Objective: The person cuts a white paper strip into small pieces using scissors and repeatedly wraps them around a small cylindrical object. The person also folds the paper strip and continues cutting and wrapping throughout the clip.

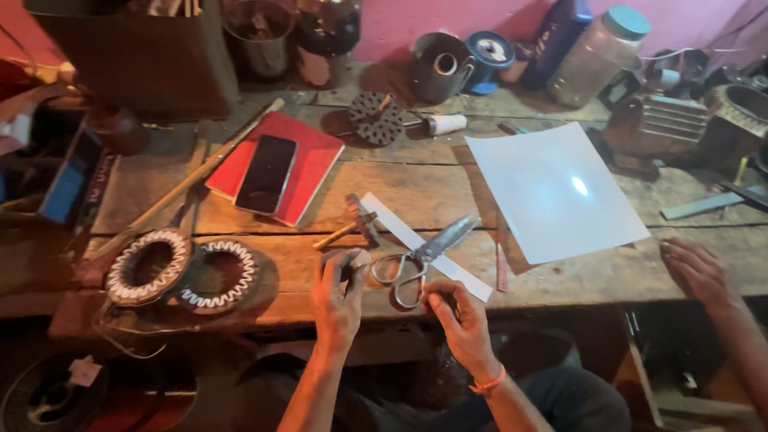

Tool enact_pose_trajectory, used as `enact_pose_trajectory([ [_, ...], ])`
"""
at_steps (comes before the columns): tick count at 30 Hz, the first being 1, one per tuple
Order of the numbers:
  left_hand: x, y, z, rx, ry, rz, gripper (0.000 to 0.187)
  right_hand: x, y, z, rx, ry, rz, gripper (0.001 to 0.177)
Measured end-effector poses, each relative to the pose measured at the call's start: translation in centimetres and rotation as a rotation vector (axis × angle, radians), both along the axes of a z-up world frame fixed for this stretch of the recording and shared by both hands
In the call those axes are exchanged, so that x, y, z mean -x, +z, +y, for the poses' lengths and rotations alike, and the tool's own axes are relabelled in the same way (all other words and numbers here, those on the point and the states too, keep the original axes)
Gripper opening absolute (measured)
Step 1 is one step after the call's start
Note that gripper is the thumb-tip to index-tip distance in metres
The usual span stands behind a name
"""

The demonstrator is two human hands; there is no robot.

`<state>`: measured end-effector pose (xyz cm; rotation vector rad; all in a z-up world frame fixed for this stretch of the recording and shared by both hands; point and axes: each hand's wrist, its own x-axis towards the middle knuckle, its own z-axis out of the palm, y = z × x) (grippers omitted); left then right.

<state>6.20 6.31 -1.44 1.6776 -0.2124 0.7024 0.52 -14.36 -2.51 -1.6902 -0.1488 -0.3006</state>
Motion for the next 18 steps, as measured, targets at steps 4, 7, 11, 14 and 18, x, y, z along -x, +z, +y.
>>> enact_pose_trajectory([
  [4,-1.5,-0.3,0.8,0.023,0.026,0.01,0.027,-2.8,3.2,3.4,0.345,-0.073,-0.235,0.021],
  [7,-2.1,-0.2,1.1,0.036,0.009,-0.005,0.026,-5.8,4.5,6.1,0.546,-0.158,-0.345,0.033],
  [11,-2.8,0.4,1.1,0.046,0.039,0.001,0.024,-8.6,4.8,8.3,0.607,-0.175,-0.375,0.037],
  [14,-3.1,0.5,1.2,0.153,-0.024,0.125,0.021,-9.4,4.1,8.8,0.588,-0.184,-0.442,0.033],
  [18,-4.2,0.3,1.3,-0.018,0.057,0.006,0.024,-9.8,3.2,8.4,0.585,-0.154,-0.461,0.036],
])
